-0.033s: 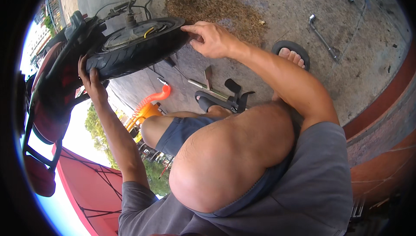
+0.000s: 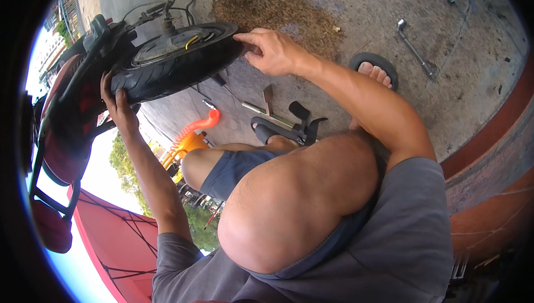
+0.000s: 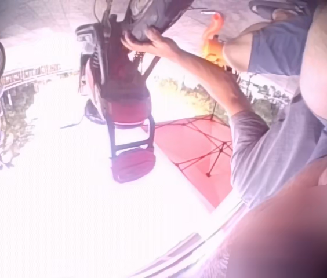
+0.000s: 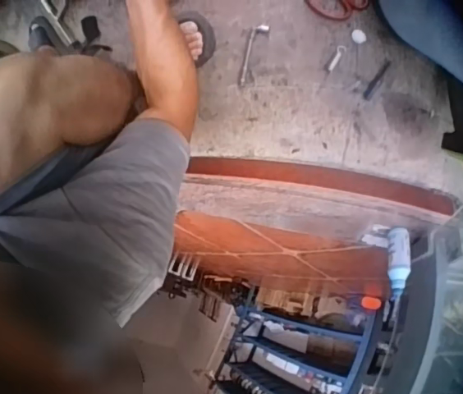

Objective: The person removes a motorcycle tire from the wheel, inflates it with an air hose, and repeatedly inserts and removes a metal spring tool into the tire bead area. The person rotates and flips the tire while working on the bead and valve area.

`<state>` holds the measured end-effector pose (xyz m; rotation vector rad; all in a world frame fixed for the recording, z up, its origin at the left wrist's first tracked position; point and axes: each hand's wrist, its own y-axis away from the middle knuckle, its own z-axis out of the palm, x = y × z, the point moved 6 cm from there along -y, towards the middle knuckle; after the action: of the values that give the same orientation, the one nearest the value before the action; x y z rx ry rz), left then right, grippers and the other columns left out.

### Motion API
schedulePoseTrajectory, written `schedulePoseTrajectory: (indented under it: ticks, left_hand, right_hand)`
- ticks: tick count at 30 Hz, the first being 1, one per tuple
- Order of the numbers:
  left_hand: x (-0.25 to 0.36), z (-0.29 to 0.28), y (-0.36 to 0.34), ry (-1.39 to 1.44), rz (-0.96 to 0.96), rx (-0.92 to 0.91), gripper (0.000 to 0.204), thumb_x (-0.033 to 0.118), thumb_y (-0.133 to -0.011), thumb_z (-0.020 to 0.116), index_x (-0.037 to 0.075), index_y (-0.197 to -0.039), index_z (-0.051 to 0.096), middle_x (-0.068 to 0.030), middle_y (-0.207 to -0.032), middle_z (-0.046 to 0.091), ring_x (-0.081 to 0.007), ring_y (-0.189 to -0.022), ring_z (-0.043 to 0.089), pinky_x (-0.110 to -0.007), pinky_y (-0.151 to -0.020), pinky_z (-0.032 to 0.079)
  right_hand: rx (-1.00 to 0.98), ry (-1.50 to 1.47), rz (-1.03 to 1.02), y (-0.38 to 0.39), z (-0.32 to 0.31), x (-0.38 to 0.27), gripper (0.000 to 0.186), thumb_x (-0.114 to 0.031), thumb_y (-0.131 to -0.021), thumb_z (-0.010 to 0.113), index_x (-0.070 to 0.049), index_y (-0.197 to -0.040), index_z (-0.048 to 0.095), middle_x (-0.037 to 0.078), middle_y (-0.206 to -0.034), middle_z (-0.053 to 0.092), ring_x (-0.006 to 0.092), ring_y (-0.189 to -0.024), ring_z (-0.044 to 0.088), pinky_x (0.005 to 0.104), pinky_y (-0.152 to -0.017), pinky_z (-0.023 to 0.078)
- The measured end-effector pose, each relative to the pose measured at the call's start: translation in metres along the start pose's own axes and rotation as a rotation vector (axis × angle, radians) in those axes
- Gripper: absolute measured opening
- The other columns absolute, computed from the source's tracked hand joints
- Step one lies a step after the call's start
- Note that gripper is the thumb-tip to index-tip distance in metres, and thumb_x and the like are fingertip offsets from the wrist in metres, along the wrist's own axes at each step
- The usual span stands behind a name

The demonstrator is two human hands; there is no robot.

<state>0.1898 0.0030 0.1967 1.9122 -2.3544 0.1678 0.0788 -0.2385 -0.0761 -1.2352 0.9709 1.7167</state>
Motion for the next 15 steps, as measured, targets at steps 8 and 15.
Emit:
schedulePoseTrajectory:
  ticks: [8, 15]
  left_hand:
    - [0.005, 0.002, -0.001, 0.04, 0.022, 0.009, 0.068, 0.055, -0.089, 0.056, 0.004, -0.135, 0.055, -0.0207, -0.151, 0.04, -0.0352, -0.144, 0.032, -0.045, -0.119, 0.019]
    - [0.025, 0.003, 0.001, -0.002, 0.068, 0.02, 0.072, 0.059, -0.089, 0.06, 0.004, -0.134, 0.056, -0.0208, -0.149, 0.041, -0.0351, -0.142, 0.035, -0.045, -0.117, 0.023]
  right_hand:
    - [0.0, 0.004, 0.012, -0.001, -0.005, 0.013, 0.047, -0.008, -0.088, 0.062, -0.007, -0.135, 0.06, 0.014, -0.112, 0.065, 0.0227, -0.091, 0.067, 0.0343, -0.079, 0.056]
    - [0.011, 0.001, 0.032, -0.004, -0.007, 0.017, 0.046, -0.009, -0.089, 0.061, -0.005, -0.134, 0.059, 0.015, -0.116, 0.065, 0.023, -0.092, 0.067, 0.0341, -0.081, 0.056]
